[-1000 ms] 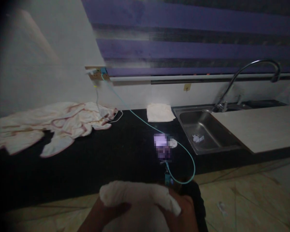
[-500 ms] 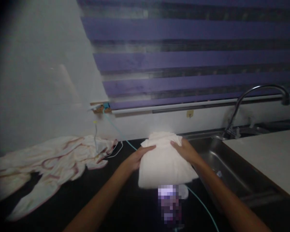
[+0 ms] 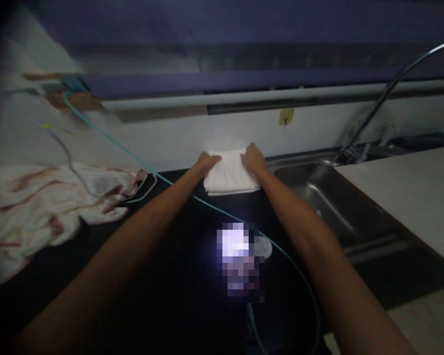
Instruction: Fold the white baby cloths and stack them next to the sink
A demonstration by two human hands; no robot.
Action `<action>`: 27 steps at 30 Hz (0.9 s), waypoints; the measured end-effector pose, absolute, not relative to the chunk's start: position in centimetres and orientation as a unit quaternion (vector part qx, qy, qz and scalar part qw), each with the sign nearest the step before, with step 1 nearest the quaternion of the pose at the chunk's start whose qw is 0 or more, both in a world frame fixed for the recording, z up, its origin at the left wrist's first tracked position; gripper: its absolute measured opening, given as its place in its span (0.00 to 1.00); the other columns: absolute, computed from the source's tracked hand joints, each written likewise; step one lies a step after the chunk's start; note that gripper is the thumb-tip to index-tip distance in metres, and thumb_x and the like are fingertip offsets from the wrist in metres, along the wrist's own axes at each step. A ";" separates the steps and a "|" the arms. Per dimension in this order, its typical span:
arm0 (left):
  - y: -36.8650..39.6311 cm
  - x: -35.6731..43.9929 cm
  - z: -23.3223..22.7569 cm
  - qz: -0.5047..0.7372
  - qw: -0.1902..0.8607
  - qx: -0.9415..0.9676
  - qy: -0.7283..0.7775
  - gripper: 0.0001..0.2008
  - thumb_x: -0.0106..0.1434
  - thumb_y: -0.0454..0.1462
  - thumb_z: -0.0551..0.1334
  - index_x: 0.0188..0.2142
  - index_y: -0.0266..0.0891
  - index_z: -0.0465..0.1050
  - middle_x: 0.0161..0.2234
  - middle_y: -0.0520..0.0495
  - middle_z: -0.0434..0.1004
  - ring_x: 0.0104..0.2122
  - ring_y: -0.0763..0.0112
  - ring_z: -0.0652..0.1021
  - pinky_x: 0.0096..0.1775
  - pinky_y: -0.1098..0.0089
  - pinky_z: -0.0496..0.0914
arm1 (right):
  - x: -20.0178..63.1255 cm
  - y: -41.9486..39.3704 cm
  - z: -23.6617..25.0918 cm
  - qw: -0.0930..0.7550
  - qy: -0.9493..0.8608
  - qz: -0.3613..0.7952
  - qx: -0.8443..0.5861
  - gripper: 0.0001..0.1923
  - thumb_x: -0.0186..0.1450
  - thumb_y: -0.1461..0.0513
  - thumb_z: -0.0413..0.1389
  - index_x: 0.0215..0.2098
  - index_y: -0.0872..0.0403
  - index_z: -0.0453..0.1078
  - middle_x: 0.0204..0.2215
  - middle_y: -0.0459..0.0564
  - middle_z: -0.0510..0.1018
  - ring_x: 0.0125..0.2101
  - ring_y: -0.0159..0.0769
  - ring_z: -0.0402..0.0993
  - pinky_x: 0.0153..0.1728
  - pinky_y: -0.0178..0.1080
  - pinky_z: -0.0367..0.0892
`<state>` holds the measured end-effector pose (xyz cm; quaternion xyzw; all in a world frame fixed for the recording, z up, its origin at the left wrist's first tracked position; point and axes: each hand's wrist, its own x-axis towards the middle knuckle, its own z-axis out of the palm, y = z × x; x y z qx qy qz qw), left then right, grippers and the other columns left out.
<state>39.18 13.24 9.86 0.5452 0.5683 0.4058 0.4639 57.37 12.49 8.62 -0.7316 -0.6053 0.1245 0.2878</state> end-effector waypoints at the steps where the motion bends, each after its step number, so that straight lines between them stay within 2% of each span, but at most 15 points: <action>1: 13.6 39.6 9.5 0.414 0.430 0.557 0.578 0.38 0.64 0.32 0.65 0.70 0.22 0.53 0.69 0.21 0.57 0.71 0.44 0.57 0.68 0.50 0.59 | 57.1 12.7 8.3 0.282 -0.612 0.069 -0.736 0.33 0.71 0.58 0.55 0.69 0.67 0.57 0.67 0.76 0.63 0.64 0.64 0.64 0.62 0.59 0.63; 3: 14.3 40.6 8.8 0.415 0.317 0.631 0.574 0.40 0.65 0.31 0.62 0.73 0.27 0.47 0.74 0.27 0.45 0.74 0.49 0.48 0.72 0.52 0.50 | 56.3 13.0 7.7 0.266 -0.667 -0.012 -0.696 0.31 0.73 0.58 0.51 0.70 0.64 0.56 0.70 0.73 0.59 0.66 0.62 0.62 0.63 0.59 0.62; 4: 14.5 41.1 8.4 0.397 0.246 0.681 0.564 0.37 0.67 0.32 0.59 0.73 0.30 0.48 0.75 0.31 0.45 0.74 0.50 0.48 0.72 0.50 0.48 | 55.9 13.1 7.3 0.256 -0.700 -0.037 -0.666 0.30 0.74 0.57 0.49 0.71 0.63 0.56 0.71 0.71 0.58 0.67 0.60 0.60 0.63 0.58 0.61; 6: 14.7 42.0 7.4 0.312 0.120 0.765 0.551 0.29 0.71 0.36 0.53 0.70 0.34 0.57 0.73 0.34 0.53 0.73 0.47 0.51 0.71 0.41 0.48 | 55.3 13.3 6.3 0.223 -0.751 -0.043 -0.620 0.28 0.76 0.57 0.43 0.72 0.60 0.56 0.72 0.66 0.57 0.69 0.57 0.57 0.65 0.57 0.59; 8: 14.8 42.4 6.1 0.219 0.061 0.796 0.560 0.26 0.73 0.39 0.48 0.68 0.36 0.63 0.71 0.34 0.58 0.72 0.42 0.53 0.68 0.32 0.47 | 55.1 13.4 4.9 0.179 -0.768 -0.022 -0.615 0.29 0.77 0.58 0.40 0.73 0.57 0.56 0.73 0.62 0.56 0.71 0.56 0.53 0.67 0.59 0.56; 10: 15.0 42.2 4.9 0.169 0.042 0.801 0.572 0.28 0.74 0.42 0.45 0.69 0.38 0.62 0.72 0.35 0.57 0.72 0.41 0.52 0.67 0.30 0.46 | 55.1 13.6 3.3 0.152 -0.760 -0.006 -0.631 0.30 0.77 0.57 0.37 0.74 0.55 0.53 0.75 0.59 0.54 0.73 0.56 0.47 0.68 0.62 0.52; 13: 15.3 40.9 3.8 0.153 0.029 0.810 0.565 0.31 0.74 0.46 0.41 0.73 0.43 0.55 0.75 0.39 0.51 0.73 0.44 0.50 0.67 0.29 0.44 | 55.2 13.8 1.7 0.153 -0.750 -0.008 -0.643 0.31 0.78 0.54 0.34 0.77 0.54 0.47 0.76 0.56 0.49 0.75 0.56 0.40 0.69 0.64 0.47; 16: 15.5 39.8 3.8 0.139 0.029 0.819 0.555 0.33 0.74 0.48 0.39 0.75 0.44 0.51 0.75 0.41 0.48 0.73 0.43 0.50 0.66 0.27 0.40 | 55.1 13.9 1.3 0.149 -0.752 -0.012 -0.642 0.32 0.78 0.53 0.33 0.77 0.54 0.45 0.77 0.56 0.46 0.75 0.57 0.38 0.70 0.65 0.45; 19: 15.3 39.5 4.2 0.126 0.020 0.810 0.573 0.34 0.74 0.49 0.39 0.76 0.42 0.48 0.76 0.41 0.46 0.74 0.42 0.47 0.66 0.27 0.31 | 54.9 14.0 1.5 0.143 -0.752 -0.015 -0.643 0.33 0.78 0.53 0.33 0.78 0.54 0.44 0.77 0.57 0.45 0.75 0.59 0.37 0.69 0.66 0.45; 22: 14.8 39.6 4.3 0.135 -0.008 0.816 0.562 0.35 0.73 0.45 0.41 0.76 0.34 0.46 0.77 0.39 0.41 0.75 0.48 0.41 0.69 0.38 0.26 | 54.8 14.3 1.4 0.143 -0.750 -0.012 -0.645 0.33 0.78 0.53 0.35 0.78 0.54 0.44 0.77 0.57 0.45 0.75 0.60 0.37 0.69 0.67 0.45; 25: 14.3 39.5 4.1 0.114 0.019 0.860 0.497 0.36 0.73 0.41 0.40 0.76 0.26 0.41 0.77 0.36 0.36 0.76 0.53 0.40 0.73 0.50 0.33 | 54.9 14.6 1.1 0.147 -0.752 -0.009 -0.642 0.33 0.78 0.52 0.35 0.78 0.53 0.44 0.77 0.57 0.46 0.75 0.60 0.37 0.69 0.68 0.45; 27: 14.1 39.5 4.0 0.079 0.061 0.868 0.487 0.36 0.73 0.41 0.39 0.76 0.24 0.38 0.77 0.34 0.34 0.76 0.52 0.40 0.73 0.52 0.39 | 55.0 14.8 0.9 0.150 -0.754 -0.012 -0.640 0.33 0.78 0.52 0.35 0.78 0.54 0.45 0.77 0.57 0.46 0.75 0.60 0.38 0.69 0.68 0.45</action>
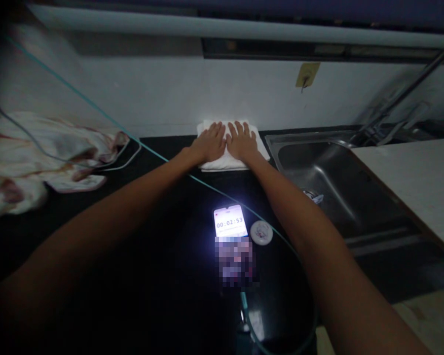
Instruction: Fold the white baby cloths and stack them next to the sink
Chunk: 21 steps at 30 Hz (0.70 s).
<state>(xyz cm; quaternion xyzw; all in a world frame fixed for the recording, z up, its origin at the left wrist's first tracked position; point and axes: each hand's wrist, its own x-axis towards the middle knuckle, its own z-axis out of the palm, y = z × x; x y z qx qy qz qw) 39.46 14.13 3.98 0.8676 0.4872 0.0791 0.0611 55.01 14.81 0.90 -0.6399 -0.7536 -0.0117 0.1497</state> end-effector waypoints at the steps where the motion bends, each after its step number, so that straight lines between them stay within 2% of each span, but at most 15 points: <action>1: 14.1 39.4 4.0 0.065 0.075 0.863 0.495 0.36 0.73 0.41 0.39 0.75 0.23 0.36 0.77 0.34 0.32 0.76 0.52 0.40 0.73 0.53 0.40 | 55.0 14.9 0.8 0.151 -0.754 -0.013 -0.639 0.33 0.78 0.53 0.36 0.78 0.54 0.45 0.77 0.57 0.46 0.75 0.60 0.37 0.69 0.68 0.45; 7: 14.3 39.8 4.3 0.037 0.093 0.847 0.522 0.36 0.74 0.42 0.39 0.76 0.25 0.33 0.77 0.38 0.27 0.76 0.54 0.36 0.73 0.54 0.39 | 55.1 15.1 0.6 0.158 -0.757 -0.005 -0.633 0.33 0.78 0.52 0.36 0.78 0.54 0.44 0.77 0.57 0.45 0.75 0.60 0.36 0.69 0.68 0.43; 13: 14.7 40.1 4.1 0.025 0.097 0.840 0.533 0.36 0.74 0.43 0.39 0.76 0.28 0.33 0.77 0.39 0.26 0.76 0.55 0.34 0.73 0.52 0.39 | 55.1 15.2 0.7 0.154 -0.756 0.007 -0.636 0.33 0.78 0.52 0.37 0.78 0.54 0.44 0.77 0.57 0.44 0.75 0.61 0.35 0.69 0.69 0.42; 21: 14.9 40.0 3.6 0.034 0.080 0.842 0.532 0.36 0.74 0.43 0.39 0.76 0.29 0.35 0.77 0.40 0.29 0.76 0.56 0.36 0.74 0.52 0.39 | 55.0 15.1 0.9 0.142 -0.753 -0.001 -0.643 0.34 0.77 0.52 0.35 0.78 0.54 0.44 0.77 0.58 0.45 0.74 0.61 0.39 0.68 0.69 0.46</action>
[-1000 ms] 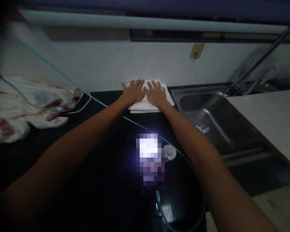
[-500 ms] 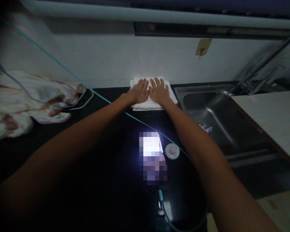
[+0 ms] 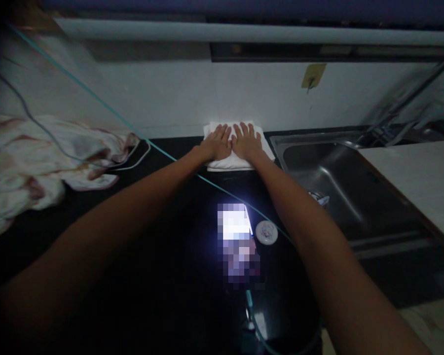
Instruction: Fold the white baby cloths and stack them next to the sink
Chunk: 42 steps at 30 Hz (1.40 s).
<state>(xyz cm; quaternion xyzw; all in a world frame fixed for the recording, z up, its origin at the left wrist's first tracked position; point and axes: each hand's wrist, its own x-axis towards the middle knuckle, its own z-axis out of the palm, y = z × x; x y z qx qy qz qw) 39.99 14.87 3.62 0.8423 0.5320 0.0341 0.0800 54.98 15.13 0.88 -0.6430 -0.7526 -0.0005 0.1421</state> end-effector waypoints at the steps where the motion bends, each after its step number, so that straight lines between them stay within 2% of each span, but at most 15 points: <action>1: 14.9 40.0 3.6 0.033 0.078 0.842 0.532 0.36 0.74 0.43 0.39 0.76 0.29 0.34 0.77 0.41 0.28 0.76 0.56 0.36 0.74 0.53 0.39 | 55.0 15.1 0.8 0.144 -0.752 -0.002 -0.643 0.34 0.77 0.52 0.35 0.77 0.54 0.44 0.77 0.58 0.45 0.74 0.60 0.40 0.67 0.69 0.46; 6: 15.5 40.1 3.1 0.035 0.072 0.844 0.530 0.36 0.74 0.44 0.38 0.76 0.30 0.34 0.77 0.41 0.28 0.76 0.55 0.35 0.74 0.51 0.38 | 55.0 15.1 0.6 0.142 -0.754 -0.025 -0.641 0.34 0.78 0.51 0.33 0.77 0.54 0.44 0.77 0.58 0.46 0.74 0.60 0.39 0.67 0.68 0.47; 11: 16.2 40.1 2.5 0.043 0.076 0.846 0.525 0.36 0.74 0.43 0.38 0.76 0.29 0.33 0.77 0.39 0.28 0.75 0.54 0.34 0.73 0.48 0.36 | 55.4 15.2 0.5 0.131 -0.762 -0.028 -0.634 0.37 0.78 0.46 0.30 0.78 0.54 0.42 0.77 0.60 0.44 0.74 0.60 0.37 0.67 0.69 0.46; 16: 17.2 40.0 1.7 0.062 0.086 0.847 0.521 0.37 0.73 0.43 0.40 0.76 0.30 0.32 0.77 0.39 0.28 0.75 0.53 0.34 0.73 0.47 0.35 | 56.1 16.0 -0.1 0.158 -0.779 -0.020 -0.607 0.39 0.77 0.42 0.29 0.77 0.53 0.44 0.76 0.61 0.47 0.73 0.61 0.39 0.66 0.72 0.45; 23: 18.2 40.2 0.8 0.069 0.070 0.848 0.521 0.35 0.74 0.41 0.40 0.76 0.30 0.33 0.77 0.39 0.29 0.75 0.51 0.33 0.71 0.46 0.29 | 56.3 16.0 -0.4 0.167 -0.783 -0.032 -0.598 0.39 0.77 0.41 0.27 0.77 0.52 0.44 0.76 0.62 0.47 0.73 0.61 0.40 0.65 0.72 0.46; 33: 16.6 40.1 1.8 0.068 0.056 0.846 0.526 0.37 0.73 0.42 0.41 0.76 0.27 0.36 0.77 0.38 0.32 0.76 0.54 0.37 0.73 0.49 0.37 | 56.0 16.0 -0.5 0.183 -0.772 -0.055 -0.606 0.38 0.77 0.43 0.29 0.76 0.54 0.48 0.75 0.61 0.52 0.73 0.60 0.43 0.66 0.68 0.50; 37: 15.6 40.5 2.3 0.062 0.010 0.837 0.544 0.35 0.73 0.42 0.42 0.76 0.30 0.42 0.77 0.41 0.38 0.76 0.55 0.40 0.73 0.47 0.32 | 55.5 15.1 0.3 0.155 -0.762 -0.046 -0.627 0.35 0.78 0.46 0.31 0.76 0.54 0.47 0.76 0.59 0.50 0.74 0.58 0.42 0.67 0.66 0.50; 40: 13.8 40.7 3.3 0.093 -0.016 0.841 0.533 0.33 0.72 0.38 0.45 0.74 0.26 0.50 0.75 0.35 0.47 0.76 0.54 0.44 0.72 0.49 0.27 | 54.8 13.5 2.2 0.109 -0.757 -0.030 -0.644 0.34 0.78 0.50 0.32 0.76 0.54 0.47 0.76 0.59 0.49 0.74 0.58 0.41 0.68 0.68 0.45; 42: 12.3 40.7 4.4 0.121 -0.014 0.846 0.520 0.32 0.71 0.36 0.46 0.72 0.23 0.55 0.73 0.31 0.53 0.75 0.53 0.46 0.73 0.51 0.31 | 54.1 12.0 4.3 0.073 -0.758 -0.028 -0.648 0.33 0.78 0.52 0.35 0.76 0.57 0.49 0.76 0.62 0.49 0.74 0.59 0.41 0.69 0.68 0.42</action>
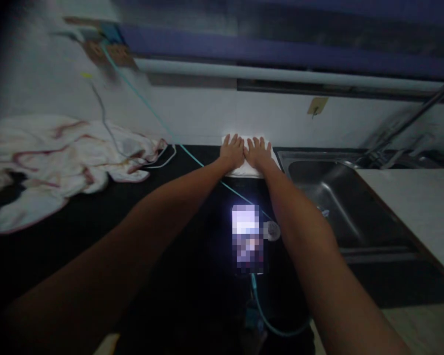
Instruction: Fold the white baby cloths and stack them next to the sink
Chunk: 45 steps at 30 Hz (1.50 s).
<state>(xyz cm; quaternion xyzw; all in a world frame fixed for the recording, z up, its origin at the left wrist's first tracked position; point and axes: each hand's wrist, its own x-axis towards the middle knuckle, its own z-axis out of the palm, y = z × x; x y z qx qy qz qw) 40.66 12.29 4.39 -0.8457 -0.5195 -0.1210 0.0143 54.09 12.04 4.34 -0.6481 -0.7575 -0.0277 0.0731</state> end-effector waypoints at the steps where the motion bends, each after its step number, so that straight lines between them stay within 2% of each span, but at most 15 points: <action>1: 11.5 40.5 5.1 -0.132 0.012 -0.848 -0.513 0.32 0.71 0.35 0.48 0.71 0.23 0.56 0.72 0.29 0.55 0.75 0.53 0.48 0.74 0.52 0.34 | 53.7 11.3 5.6 0.060 -0.761 -0.031 -0.645 0.32 0.77 0.54 0.38 0.75 0.59 0.51 0.75 0.63 0.50 0.74 0.60 0.41 0.69 0.67 0.42; 4: 8.5 39.5 7.8 -0.156 0.002 -0.856 -0.493 0.31 0.68 0.34 0.54 0.69 0.23 0.60 0.69 0.26 0.61 0.73 0.51 0.54 0.73 0.54 0.46 | 52.0 8.2 9.8 0.077 -0.787 -0.039 -0.611 0.30 0.73 0.60 0.46 0.69 0.65 0.59 0.73 0.71 0.55 0.73 0.60 0.46 0.68 0.66 0.48; 6: 5.4 38.1 9.9 -0.172 -0.007 -0.861 -0.479 0.28 0.66 0.32 0.56 0.65 0.24 0.65 0.66 0.26 0.65 0.71 0.52 0.60 0.72 0.56 0.52 | 50.5 5.0 12.3 0.111 -0.805 -0.040 -0.581 0.26 0.71 0.63 0.48 0.63 0.68 0.66 0.67 0.74 0.64 0.69 0.58 0.55 0.67 0.63 0.52; 9: -2.6 34.8 12.1 -0.198 -0.010 -0.864 -0.464 0.25 0.67 0.31 0.53 0.62 0.27 0.68 0.63 0.29 0.70 0.67 0.58 0.66 0.71 0.60 0.56 | 47.7 -2.8 13.9 0.145 -0.819 -0.045 -0.554 0.22 0.70 0.66 0.46 0.57 0.66 0.72 0.57 0.70 0.76 0.62 0.52 0.67 0.67 0.56 0.57; 11: -9.7 31.9 11.9 -0.209 -0.002 -0.862 -0.462 0.26 0.68 0.32 0.50 0.64 0.29 0.66 0.65 0.32 0.68 0.68 0.61 0.66 0.71 0.61 0.57 | 45.4 -9.8 12.4 0.186 -0.820 -0.042 -0.539 0.24 0.72 0.65 0.44 0.62 0.63 0.69 0.59 0.66 0.76 0.61 0.47 0.69 0.65 0.51 0.63; 13: -16.9 29.0 9.8 -0.204 0.001 -0.852 -0.483 0.29 0.69 0.35 0.51 0.68 0.33 0.63 0.69 0.35 0.64 0.71 0.55 0.62 0.71 0.54 0.60 | 43.2 -16.6 9.0 0.290 -0.803 0.024 -0.520 0.27 0.73 0.62 0.44 0.67 0.62 0.64 0.64 0.64 0.72 0.64 0.44 0.66 0.66 0.47 0.63; 15: -22.7 26.3 6.4 -0.179 -0.055 -0.817 -0.546 0.30 0.71 0.40 0.49 0.72 0.43 0.60 0.73 0.42 0.57 0.74 0.54 0.56 0.72 0.48 0.57 | 41.2 -22.0 4.8 0.332 -0.778 0.073 -0.528 0.29 0.72 0.60 0.45 0.70 0.60 0.62 0.67 0.61 0.68 0.67 0.44 0.63 0.67 0.46 0.63; 20: -29.6 21.6 0.2 -0.101 -0.051 -0.759 -0.641 0.31 0.73 0.43 0.45 0.73 0.47 0.58 0.73 0.46 0.53 0.73 0.54 0.55 0.72 0.44 0.57 | 38.2 -27.7 -0.2 0.283 -0.781 0.106 -0.546 0.27 0.75 0.60 0.42 0.67 0.56 0.68 0.67 0.58 0.69 0.70 0.44 0.60 0.70 0.49 0.59; 26: -30.1 21.3 0.3 -0.100 -0.029 -0.771 -0.628 0.31 0.74 0.44 0.44 0.73 0.47 0.58 0.73 0.48 0.51 0.73 0.55 0.54 0.72 0.47 0.57 | 38.0 -28.1 0.8 0.170 -0.812 0.074 -0.553 0.31 0.77 0.49 0.45 0.73 0.52 0.60 0.74 0.59 0.57 0.74 0.51 0.50 0.71 0.56 0.50; 32: -30.3 21.2 0.5 -0.106 -0.039 -0.784 -0.610 0.31 0.74 0.45 0.44 0.73 0.44 0.59 0.73 0.45 0.51 0.74 0.53 0.54 0.72 0.46 0.56 | 38.0 -28.2 1.1 0.127 -0.816 0.075 -0.559 0.33 0.78 0.47 0.42 0.75 0.52 0.55 0.76 0.59 0.50 0.75 0.53 0.43 0.71 0.58 0.44; 34: -29.3 20.0 1.0 -0.118 -0.069 -0.791 -0.597 0.29 0.74 0.49 0.46 0.71 0.47 0.63 0.72 0.47 0.57 0.72 0.56 0.59 0.70 0.51 0.60 | 38.0 -28.2 1.2 0.126 -0.817 0.075 -0.558 0.33 0.78 0.47 0.42 0.75 0.52 0.54 0.76 0.59 0.50 0.75 0.52 0.43 0.71 0.58 0.44; 37: -25.8 16.1 2.7 -0.147 -0.105 -0.765 -0.618 0.28 0.74 0.53 0.45 0.59 0.47 0.76 0.62 0.49 0.75 0.62 0.66 0.74 0.63 0.67 0.69 | 38.1 -28.3 1.4 0.132 -0.814 0.075 -0.561 0.33 0.78 0.46 0.41 0.75 0.51 0.55 0.75 0.58 0.51 0.75 0.52 0.44 0.71 0.58 0.44; 39: -22.4 12.2 3.9 -0.164 -0.072 -0.723 -0.667 0.30 0.74 0.52 0.44 0.58 0.39 0.75 0.61 0.41 0.75 0.61 0.61 0.74 0.63 0.64 0.68 | 38.1 -28.3 1.6 0.138 -0.810 0.076 -0.564 0.33 0.78 0.46 0.41 0.75 0.50 0.55 0.75 0.57 0.52 0.75 0.52 0.45 0.71 0.58 0.45; 42: -17.9 6.3 4.3 -0.173 -0.009 -0.636 -0.752 0.35 0.72 0.48 0.47 0.68 0.22 0.59 0.71 0.25 0.56 0.71 0.44 0.59 0.69 0.49 0.57 | 38.1 -28.3 1.7 0.143 -0.808 0.078 -0.567 0.33 0.78 0.46 0.42 0.75 0.50 0.55 0.75 0.56 0.52 0.75 0.51 0.46 0.71 0.57 0.44; 45: -15.5 2.6 2.8 -0.150 0.004 -0.580 -0.801 0.39 0.70 0.50 0.47 0.66 0.15 0.59 0.69 0.17 0.56 0.69 0.32 0.59 0.65 0.38 0.58 | 38.1 -28.2 1.6 0.142 -0.806 0.081 -0.569 0.32 0.77 0.47 0.43 0.75 0.49 0.56 0.75 0.55 0.53 0.74 0.51 0.46 0.71 0.57 0.44</action>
